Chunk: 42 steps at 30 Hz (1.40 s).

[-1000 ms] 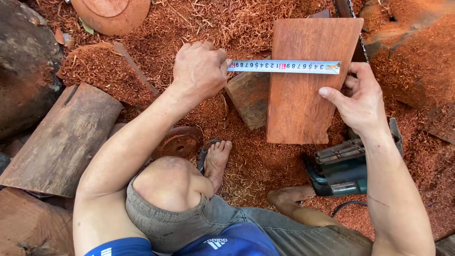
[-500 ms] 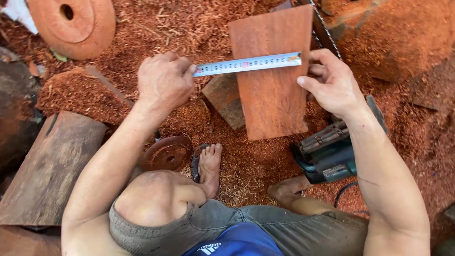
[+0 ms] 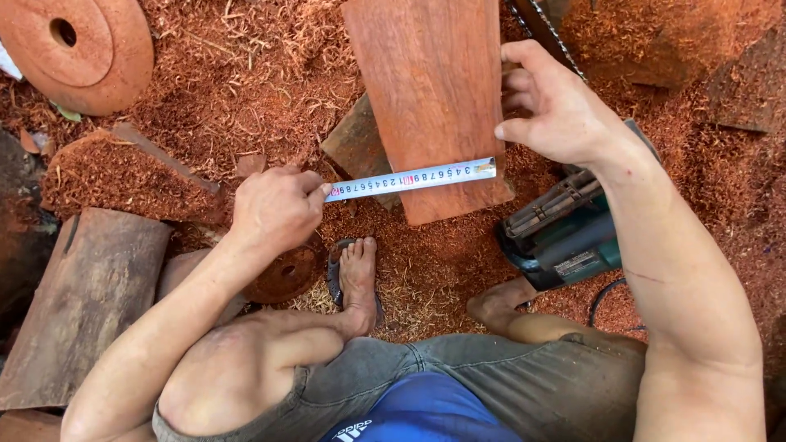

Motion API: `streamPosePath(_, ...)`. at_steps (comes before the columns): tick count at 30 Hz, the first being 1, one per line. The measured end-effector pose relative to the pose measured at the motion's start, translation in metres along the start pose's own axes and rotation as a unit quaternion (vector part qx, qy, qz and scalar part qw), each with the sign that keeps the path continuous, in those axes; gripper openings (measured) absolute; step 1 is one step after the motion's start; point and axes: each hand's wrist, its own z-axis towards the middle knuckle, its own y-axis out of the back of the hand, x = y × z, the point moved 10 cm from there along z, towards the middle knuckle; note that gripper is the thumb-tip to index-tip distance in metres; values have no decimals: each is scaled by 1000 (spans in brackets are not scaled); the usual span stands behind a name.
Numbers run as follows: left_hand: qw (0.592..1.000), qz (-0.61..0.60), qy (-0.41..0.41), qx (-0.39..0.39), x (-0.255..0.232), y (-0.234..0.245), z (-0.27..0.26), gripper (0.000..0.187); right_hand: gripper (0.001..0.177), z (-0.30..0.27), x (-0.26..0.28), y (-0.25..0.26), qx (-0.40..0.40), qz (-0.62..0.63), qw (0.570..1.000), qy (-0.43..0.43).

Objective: Measure, mark, and use a belt sander on a piece of wood.

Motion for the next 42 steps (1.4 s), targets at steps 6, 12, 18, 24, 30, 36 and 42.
streamPosePath(6,999,0,36,1,4,-6,-8,34,101,-9,-2,-16,79,-8,997,-5)
streamPosePath(12,999,-34,11,-10,-3,-8,-12,27,117,-14,3,-29,97,-30,995,-2)
streamPosePath(18,1000,-7,3,11,-6,-14,-12,32,117,-15,-2,-25,69,-22,997,9)
streamPosePath(24,1000,-3,-22,-15,-10,-6,-12,30,116,-17,7,-26,60,-23,998,28)
streamPosePath(30,999,26,-28,-5,-9,-9,-11,32,114,-20,10,-23,51,-43,997,25)
streamPosePath(36,999,32,1,-12,-3,4,-5,34,111,-21,5,-21,50,-50,997,-8)
streamPosePath(42,954,-219,198,-41,126,2,-20,38,102,-19,5,-26,61,-31,997,40)
